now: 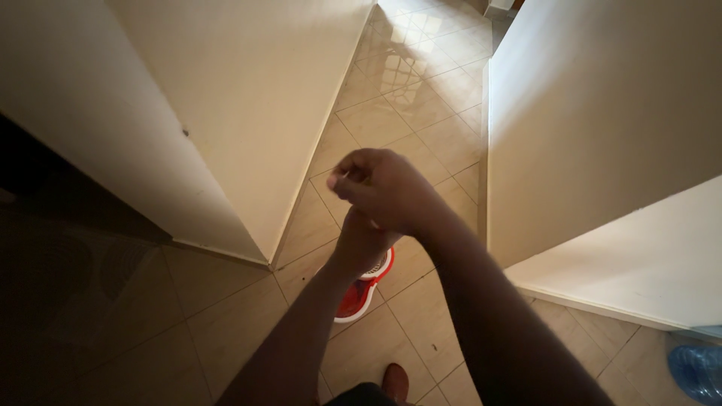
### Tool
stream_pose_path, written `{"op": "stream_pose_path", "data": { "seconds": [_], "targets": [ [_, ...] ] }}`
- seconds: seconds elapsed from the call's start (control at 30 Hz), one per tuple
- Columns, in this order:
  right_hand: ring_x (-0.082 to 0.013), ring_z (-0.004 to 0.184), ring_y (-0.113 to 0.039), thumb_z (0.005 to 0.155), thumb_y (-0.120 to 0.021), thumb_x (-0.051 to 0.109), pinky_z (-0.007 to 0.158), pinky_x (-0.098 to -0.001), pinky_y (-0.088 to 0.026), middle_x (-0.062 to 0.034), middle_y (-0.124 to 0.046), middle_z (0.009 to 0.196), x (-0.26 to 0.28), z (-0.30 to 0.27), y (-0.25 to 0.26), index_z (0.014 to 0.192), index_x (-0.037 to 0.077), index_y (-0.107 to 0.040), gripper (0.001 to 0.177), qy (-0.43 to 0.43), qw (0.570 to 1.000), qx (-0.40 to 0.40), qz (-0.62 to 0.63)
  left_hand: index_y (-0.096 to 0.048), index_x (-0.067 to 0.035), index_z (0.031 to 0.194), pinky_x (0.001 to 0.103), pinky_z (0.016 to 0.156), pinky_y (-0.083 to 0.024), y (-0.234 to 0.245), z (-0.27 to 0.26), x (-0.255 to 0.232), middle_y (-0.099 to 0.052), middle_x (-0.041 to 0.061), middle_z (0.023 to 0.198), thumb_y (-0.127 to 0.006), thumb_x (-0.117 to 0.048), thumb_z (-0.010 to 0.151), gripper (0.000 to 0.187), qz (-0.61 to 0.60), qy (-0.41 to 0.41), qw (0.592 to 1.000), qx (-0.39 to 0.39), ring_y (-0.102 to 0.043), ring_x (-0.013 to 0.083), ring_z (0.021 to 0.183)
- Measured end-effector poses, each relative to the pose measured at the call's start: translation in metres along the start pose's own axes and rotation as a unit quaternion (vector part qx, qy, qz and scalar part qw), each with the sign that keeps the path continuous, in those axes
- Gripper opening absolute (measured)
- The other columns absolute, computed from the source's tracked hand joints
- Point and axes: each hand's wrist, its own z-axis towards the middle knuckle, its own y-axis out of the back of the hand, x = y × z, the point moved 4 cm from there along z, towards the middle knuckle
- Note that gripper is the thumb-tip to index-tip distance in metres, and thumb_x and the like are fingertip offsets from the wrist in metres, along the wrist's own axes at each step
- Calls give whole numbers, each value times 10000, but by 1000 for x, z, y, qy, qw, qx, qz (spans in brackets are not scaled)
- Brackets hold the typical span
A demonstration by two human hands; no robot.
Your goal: The recorder assembles a spin mop and begins mopping a tiled hallway.
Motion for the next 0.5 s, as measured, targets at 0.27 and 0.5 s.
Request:
{"op": "stream_pose_path", "data": {
  "seconds": [0.27, 0.5],
  "targets": [
    [-236, 938, -768, 793, -765, 345, 834, -381, -595, -107, -798, 1010, -3, 18, -12, 1088, 72, -747, 403, -19, 997, 7, -77, -579, 6, 1258, 350, 865, -550, 12, 4, 27, -672, 130, 1141, -711, -23, 881, 400, 80, -71, 994, -25, -655, 211, 1048],
    [-258, 930, -770, 765, -802, 315, 845, -386, -600, -121, -785, 997, -8, 23, -27, 1079, 74, -759, 398, -60, 991, 43, -109, -474, 17, 1341, 402, 1005, -491, 21, -10, 45, -548, 179, 1295, -654, 61, 821, 552, 210, -165, 961, -68, -558, 291, 1212]
  ]
}}
